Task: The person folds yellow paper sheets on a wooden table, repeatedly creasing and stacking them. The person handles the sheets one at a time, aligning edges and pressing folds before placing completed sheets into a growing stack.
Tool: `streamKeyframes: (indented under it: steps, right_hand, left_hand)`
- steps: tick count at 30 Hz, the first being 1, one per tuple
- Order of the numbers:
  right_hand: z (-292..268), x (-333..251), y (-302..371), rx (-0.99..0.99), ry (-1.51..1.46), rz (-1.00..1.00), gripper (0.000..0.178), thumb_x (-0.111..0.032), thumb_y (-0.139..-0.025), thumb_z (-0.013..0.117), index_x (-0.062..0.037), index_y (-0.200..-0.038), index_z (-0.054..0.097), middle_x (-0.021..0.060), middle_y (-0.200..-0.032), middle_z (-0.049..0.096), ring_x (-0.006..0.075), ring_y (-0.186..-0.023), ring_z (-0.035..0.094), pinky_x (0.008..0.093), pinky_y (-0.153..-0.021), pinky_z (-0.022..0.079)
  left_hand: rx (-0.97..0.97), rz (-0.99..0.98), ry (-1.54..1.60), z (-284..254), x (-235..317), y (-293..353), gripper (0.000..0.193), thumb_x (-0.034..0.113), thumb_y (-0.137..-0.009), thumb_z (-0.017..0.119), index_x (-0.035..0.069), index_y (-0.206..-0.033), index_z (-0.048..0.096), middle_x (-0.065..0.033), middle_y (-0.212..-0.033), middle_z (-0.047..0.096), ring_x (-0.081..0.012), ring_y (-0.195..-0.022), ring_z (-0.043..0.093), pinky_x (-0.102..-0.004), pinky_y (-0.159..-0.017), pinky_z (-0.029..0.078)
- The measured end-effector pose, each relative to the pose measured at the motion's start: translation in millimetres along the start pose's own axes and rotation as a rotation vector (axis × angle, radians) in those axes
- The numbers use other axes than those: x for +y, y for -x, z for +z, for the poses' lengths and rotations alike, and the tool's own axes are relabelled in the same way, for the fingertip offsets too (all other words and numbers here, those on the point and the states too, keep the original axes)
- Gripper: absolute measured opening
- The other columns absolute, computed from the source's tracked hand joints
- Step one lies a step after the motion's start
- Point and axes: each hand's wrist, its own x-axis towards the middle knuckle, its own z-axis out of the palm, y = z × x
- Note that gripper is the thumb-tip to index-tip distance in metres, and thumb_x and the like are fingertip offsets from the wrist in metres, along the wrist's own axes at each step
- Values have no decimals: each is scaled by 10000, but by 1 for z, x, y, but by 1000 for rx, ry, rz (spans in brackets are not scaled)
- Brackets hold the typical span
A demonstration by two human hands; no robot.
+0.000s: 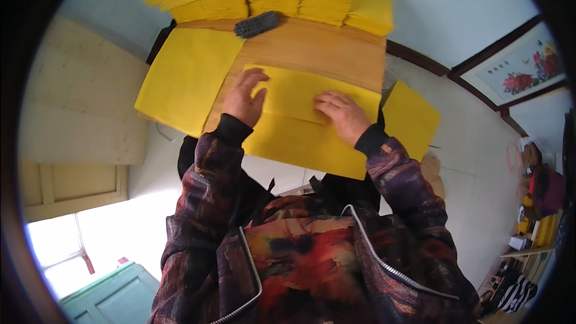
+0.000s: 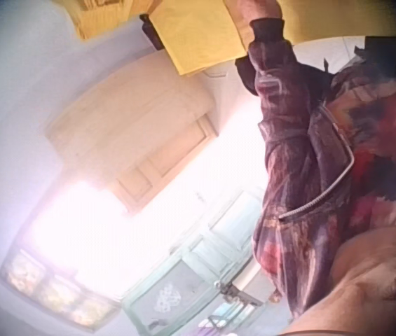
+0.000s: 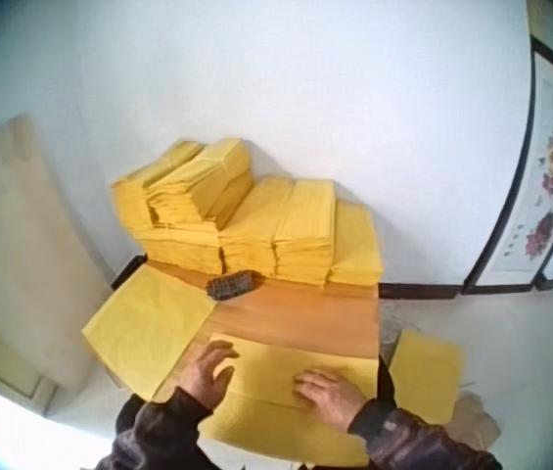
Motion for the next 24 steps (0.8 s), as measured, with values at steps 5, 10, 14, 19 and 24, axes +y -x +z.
streamKeyframes:
  steps: [5, 10, 14, 19, 24]
  right_hand:
    - [9, 3, 2, 0, 0, 17, 282, -64, -783, 516, -72, -1044, 624, 79, -1209, 570, 284, -1193, 493, 400, -1011, 374]
    - [13, -12, 6, 29, 40, 150, 280, -69, -800, 534, -81, -1068, 616, 73, -1270, 532, 278, -1229, 466, 420, -1049, 329]
    - [6, -29, -1, 6, 48, 233, 291, -79, -799, 552, -33, -1084, 587, 111, -1215, 548, 286, -1200, 482, 412, -1016, 352]
    - [17, -33, -43, 30, 31, 365, 440, -161, -861, 557, -9, -1265, 474, 145, -1341, 465, 299, -1276, 410, 427, -1061, 314]
    - [35, -25, -46, -46, 123, 580, 595, -346, -886, 553, -13, -1358, 406, 153, -1447, 374, 318, -1371, 289, 507, -1114, 208]
  left_hand:
    - [-328, 113, -239, 69, 21, -32, 490, 148, -798, 632, 109, -1269, 501, -102, -1362, 460, -313, -1298, 391, -423, -1061, 330]
    - [-368, 20, -456, 87, 14, -26, 580, 304, -876, 554, 139, -1405, 380, -85, -1486, 328, -279, -1387, 274, -433, -1124, 216]
    - [-385, 28, -495, 88, 11, -23, 582, 309, -906, 496, 146, -1441, 334, -81, -1523, 272, -274, -1411, 233, -433, -1136, 184]
    - [-457, -37, -524, 88, 12, -23, 570, 316, -921, 440, 162, -1456, 316, -45, -1555, 204, -240, -1439, 168, -420, -1153, 133]
    - [-383, -1, -480, 89, 13, -21, 588, 311, -898, 481, 142, -1444, 341, -77, -1532, 264, -252, -1422, 220, -436, -1146, 161]
